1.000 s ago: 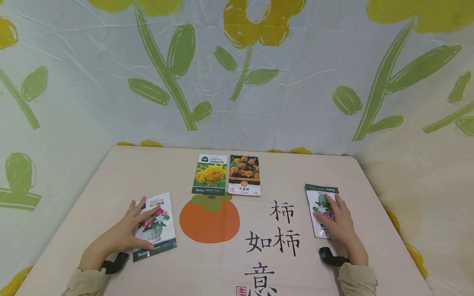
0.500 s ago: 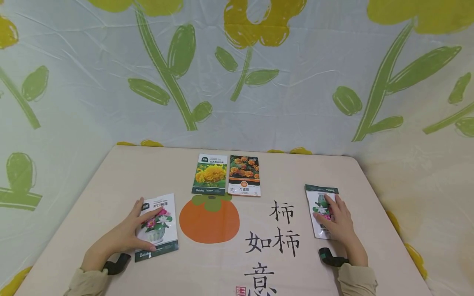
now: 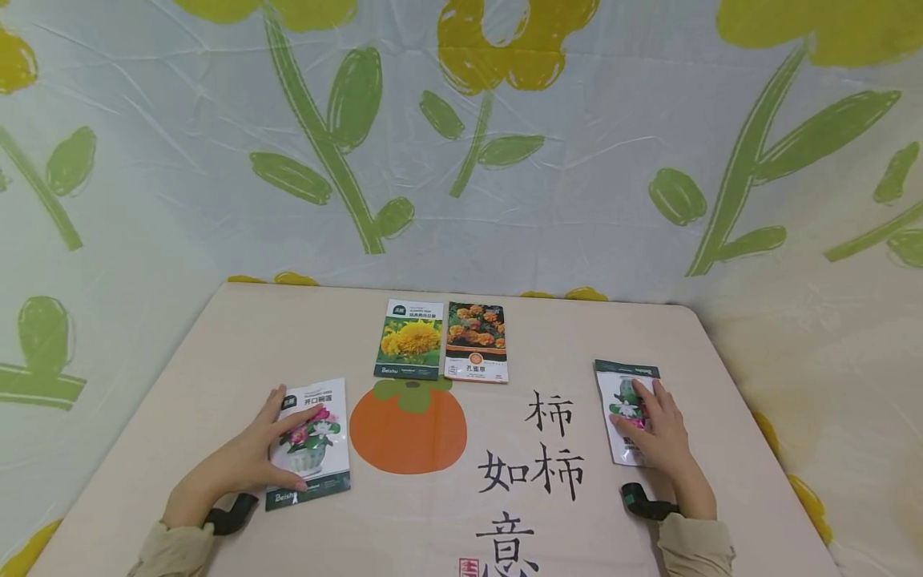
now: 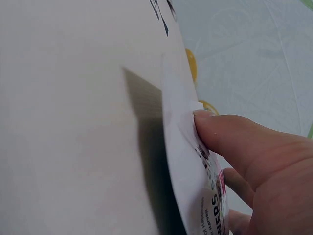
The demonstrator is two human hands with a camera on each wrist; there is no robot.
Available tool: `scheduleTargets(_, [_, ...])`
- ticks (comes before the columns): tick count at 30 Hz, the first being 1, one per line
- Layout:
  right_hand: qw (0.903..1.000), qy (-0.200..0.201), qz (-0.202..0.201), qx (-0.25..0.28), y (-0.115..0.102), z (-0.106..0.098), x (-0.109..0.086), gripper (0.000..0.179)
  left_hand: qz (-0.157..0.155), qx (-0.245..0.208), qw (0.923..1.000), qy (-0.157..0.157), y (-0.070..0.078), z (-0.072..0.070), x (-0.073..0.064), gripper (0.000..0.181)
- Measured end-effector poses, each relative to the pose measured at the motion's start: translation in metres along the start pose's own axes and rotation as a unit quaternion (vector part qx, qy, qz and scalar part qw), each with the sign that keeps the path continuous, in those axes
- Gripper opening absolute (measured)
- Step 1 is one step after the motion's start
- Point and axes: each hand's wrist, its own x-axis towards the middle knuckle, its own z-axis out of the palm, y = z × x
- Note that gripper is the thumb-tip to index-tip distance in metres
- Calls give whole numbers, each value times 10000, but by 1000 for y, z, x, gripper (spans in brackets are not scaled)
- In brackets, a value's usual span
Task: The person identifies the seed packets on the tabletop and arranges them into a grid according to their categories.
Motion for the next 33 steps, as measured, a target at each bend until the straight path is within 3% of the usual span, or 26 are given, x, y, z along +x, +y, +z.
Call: scheduleTargets(33, [9999, 63, -50, -83, 9, 3, 2, 81, 70, 200, 9996, -175, 8, 7, 10, 106])
